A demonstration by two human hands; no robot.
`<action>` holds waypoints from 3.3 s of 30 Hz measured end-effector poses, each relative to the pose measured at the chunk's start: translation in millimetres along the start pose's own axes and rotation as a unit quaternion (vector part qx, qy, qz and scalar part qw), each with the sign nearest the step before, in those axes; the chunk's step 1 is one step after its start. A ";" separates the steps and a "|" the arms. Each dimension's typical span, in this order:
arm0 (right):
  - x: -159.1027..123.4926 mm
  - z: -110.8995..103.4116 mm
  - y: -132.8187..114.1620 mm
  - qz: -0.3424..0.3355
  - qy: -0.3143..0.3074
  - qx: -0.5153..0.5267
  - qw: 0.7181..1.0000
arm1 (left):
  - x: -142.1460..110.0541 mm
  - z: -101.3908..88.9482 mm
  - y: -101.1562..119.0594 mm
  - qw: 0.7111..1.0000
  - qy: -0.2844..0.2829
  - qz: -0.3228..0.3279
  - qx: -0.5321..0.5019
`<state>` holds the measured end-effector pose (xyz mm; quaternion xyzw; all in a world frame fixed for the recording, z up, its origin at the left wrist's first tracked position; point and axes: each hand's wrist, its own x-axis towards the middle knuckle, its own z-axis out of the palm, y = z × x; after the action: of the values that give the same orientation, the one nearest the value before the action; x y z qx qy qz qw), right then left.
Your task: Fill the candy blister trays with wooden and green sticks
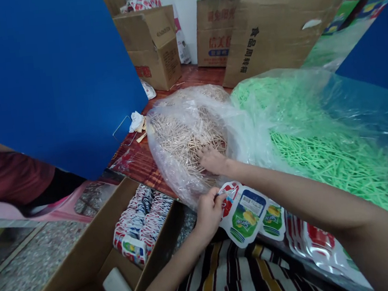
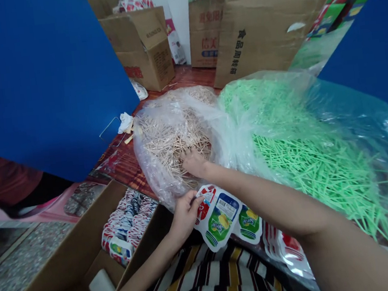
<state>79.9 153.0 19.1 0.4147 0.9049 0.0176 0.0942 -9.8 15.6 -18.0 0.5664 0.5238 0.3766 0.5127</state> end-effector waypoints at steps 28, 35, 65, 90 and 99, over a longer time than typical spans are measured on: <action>-27.8 47.9 42.6 0.029 0.167 0.373 0.912 | -1.0 3.6 -3.3 1.000 0.003 0.005 -0.031; -26.2 47.9 37.4 0.077 0.195 0.489 0.847 | -1.1 -1.3 5.7 0.997 0.021 -0.007 -0.076; -81.5 -15.4 11.0 0.054 0.124 0.817 0.561 | 20.1 -13.8 2.3 0.949 0.069 -0.074 -0.299; -76.8 -10.6 7.6 0.089 0.158 0.866 0.465 | 21.6 -11.0 11.6 0.943 0.045 -0.086 -0.319; -86.3 -14.1 8.4 0.031 0.027 0.838 0.544 | 22.0 -12.4 7.2 0.959 0.065 -0.041 -0.273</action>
<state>138.7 94.2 47.3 0.3318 0.4966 -0.7350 -0.3210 -16.6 40.0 -11.1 0.3570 0.4562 0.5203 0.6275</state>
